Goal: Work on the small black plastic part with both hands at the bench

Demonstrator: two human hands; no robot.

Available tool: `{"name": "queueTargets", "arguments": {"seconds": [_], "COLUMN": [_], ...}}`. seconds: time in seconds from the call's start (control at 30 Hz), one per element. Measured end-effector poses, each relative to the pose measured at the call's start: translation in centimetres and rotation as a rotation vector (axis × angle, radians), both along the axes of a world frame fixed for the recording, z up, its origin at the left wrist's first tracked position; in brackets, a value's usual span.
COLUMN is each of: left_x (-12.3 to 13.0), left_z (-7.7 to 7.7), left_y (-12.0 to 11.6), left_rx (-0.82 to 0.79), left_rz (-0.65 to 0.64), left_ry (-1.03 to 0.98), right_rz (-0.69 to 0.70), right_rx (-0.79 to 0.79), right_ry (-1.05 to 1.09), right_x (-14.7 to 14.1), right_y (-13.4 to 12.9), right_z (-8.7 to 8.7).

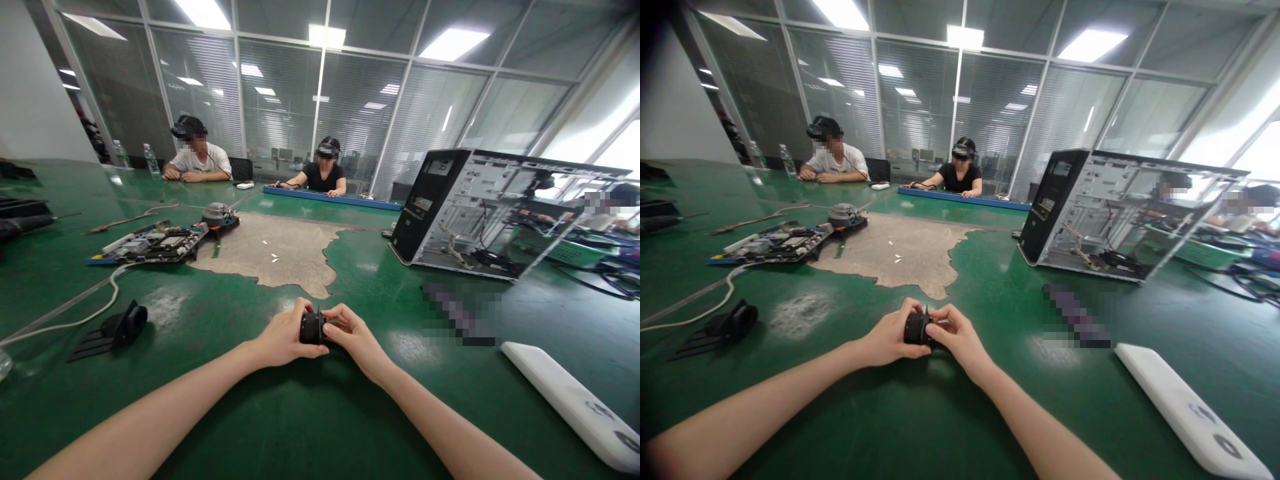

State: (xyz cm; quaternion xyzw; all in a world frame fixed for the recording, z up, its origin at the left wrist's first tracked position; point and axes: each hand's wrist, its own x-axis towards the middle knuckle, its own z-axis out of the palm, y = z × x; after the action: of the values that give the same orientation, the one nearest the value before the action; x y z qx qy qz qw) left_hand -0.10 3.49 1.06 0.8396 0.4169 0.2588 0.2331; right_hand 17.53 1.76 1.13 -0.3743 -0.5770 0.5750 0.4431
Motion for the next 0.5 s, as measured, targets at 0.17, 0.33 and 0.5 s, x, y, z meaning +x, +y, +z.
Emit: {"name": "queueTargets", "arguments": {"seconds": [0.17, 0.33, 0.5], "left_x": [0.11, 0.18, 0.25], "left_z": [-0.24, -0.42, -0.46], "left_y": [0.12, 0.19, 0.1], "left_rx": [0.045, 0.117, 0.208], "left_rz": [-0.002, 0.024, 0.032], "left_ry": [0.012, 0.043, 0.079], "right_rz": [0.016, 0.027, -0.018], "right_rx": [0.072, 0.097, 0.096], "right_ry": [-0.048, -0.049, -0.023], "right_x": [0.25, 0.38, 0.09], "right_y": [-0.01, -0.08, -0.03], "right_z": [0.1, 0.1, -0.13]}}
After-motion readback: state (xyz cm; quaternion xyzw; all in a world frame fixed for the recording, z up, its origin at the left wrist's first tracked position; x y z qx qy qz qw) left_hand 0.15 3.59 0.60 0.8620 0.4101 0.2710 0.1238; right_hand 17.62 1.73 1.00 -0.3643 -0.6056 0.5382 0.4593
